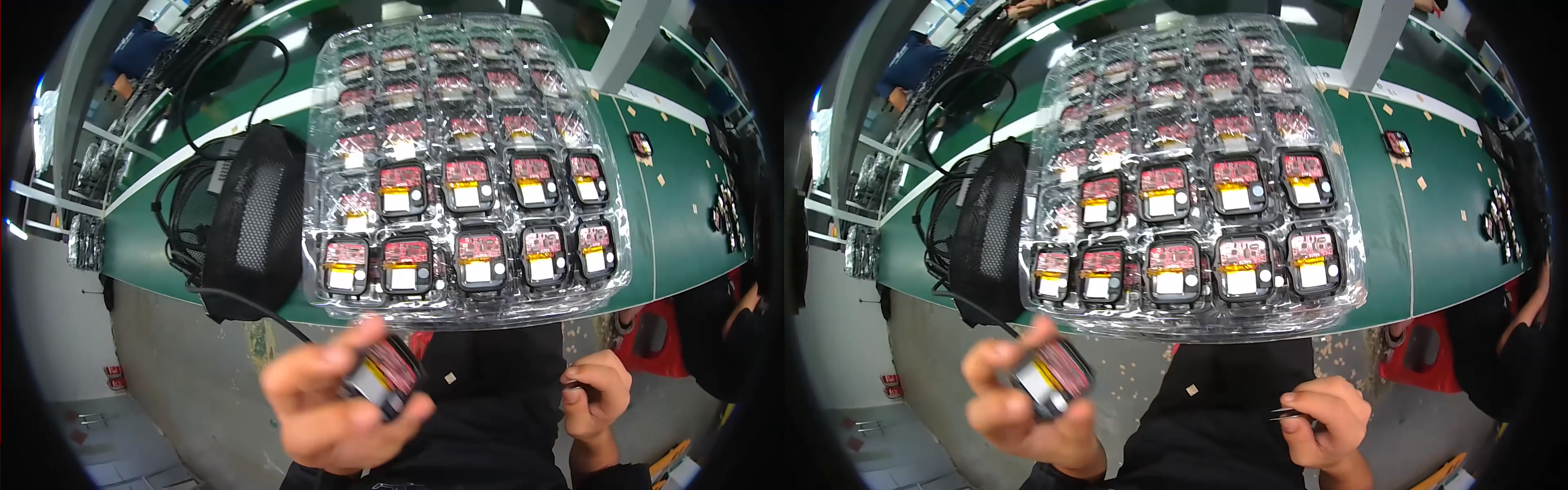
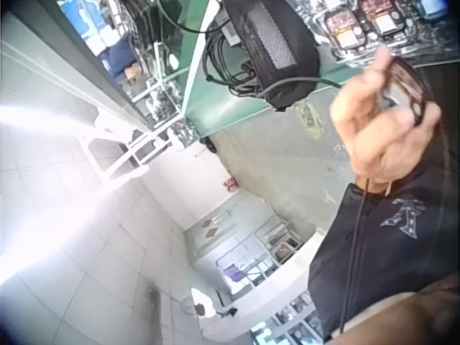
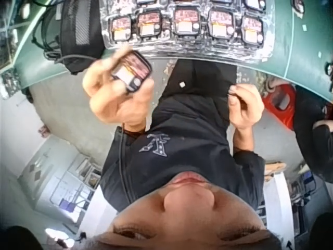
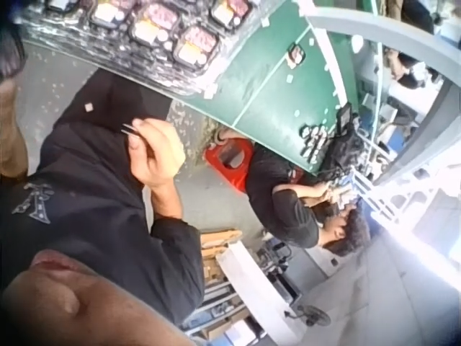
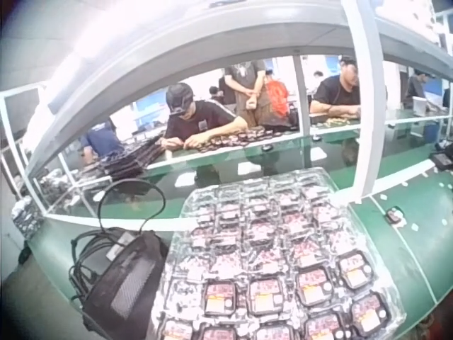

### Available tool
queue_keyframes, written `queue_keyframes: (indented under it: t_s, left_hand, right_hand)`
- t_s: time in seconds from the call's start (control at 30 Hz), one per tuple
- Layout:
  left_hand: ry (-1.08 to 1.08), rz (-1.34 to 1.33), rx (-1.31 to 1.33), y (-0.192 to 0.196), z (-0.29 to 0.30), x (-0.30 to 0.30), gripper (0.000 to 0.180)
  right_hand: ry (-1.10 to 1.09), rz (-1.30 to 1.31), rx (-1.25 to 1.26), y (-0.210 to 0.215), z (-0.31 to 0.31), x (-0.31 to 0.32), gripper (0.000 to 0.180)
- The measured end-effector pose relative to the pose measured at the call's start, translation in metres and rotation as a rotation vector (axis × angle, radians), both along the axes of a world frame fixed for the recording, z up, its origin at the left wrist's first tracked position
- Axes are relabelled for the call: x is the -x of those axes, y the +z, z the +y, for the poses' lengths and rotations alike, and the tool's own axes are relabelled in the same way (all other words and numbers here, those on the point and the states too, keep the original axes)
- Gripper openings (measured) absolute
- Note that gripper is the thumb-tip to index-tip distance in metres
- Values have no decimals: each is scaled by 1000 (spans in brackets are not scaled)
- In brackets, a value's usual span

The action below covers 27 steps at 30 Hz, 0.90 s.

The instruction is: Manually assemble and inspect smart watch or electronic components at a production line bench.

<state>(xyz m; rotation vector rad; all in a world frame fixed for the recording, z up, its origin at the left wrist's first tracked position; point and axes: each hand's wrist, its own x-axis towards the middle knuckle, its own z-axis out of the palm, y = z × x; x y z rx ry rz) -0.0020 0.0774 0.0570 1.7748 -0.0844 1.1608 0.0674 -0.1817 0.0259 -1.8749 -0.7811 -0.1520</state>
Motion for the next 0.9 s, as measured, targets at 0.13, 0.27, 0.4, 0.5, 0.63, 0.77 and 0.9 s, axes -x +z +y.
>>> queue_keyframes:
  t_s: [0.13,0.27,0.4,0.5,0.63,0.77,0.9]
  left_hand:
    - [348,176,-227,32,28,-37,39]
    - [492,451,-369,45,36,-65,31]
    - [534,539,-509,35,33,-67,17]
    - [478,578,-536,33,39,-61,17]
    - [536,579,-381,43,27,-64,19]
    - [434,693,-541,41,36,-55,23]
    - [468,729,-614,37,35,-50,32]
  right_hand:
    - [-44,-63,-28,5,0,-6,16]
    - [-184,-130,-69,7,-1,-17,17]
    - [-251,0,-154,3,-17,-25,22]
    - [-252,-15,-180,2,-19,-38,21]
    - [-316,-77,-107,9,-24,-61,16]
    - [-475,-138,210,26,-11,-101,12]
    - [-496,-207,368,24,-8,-147,19]
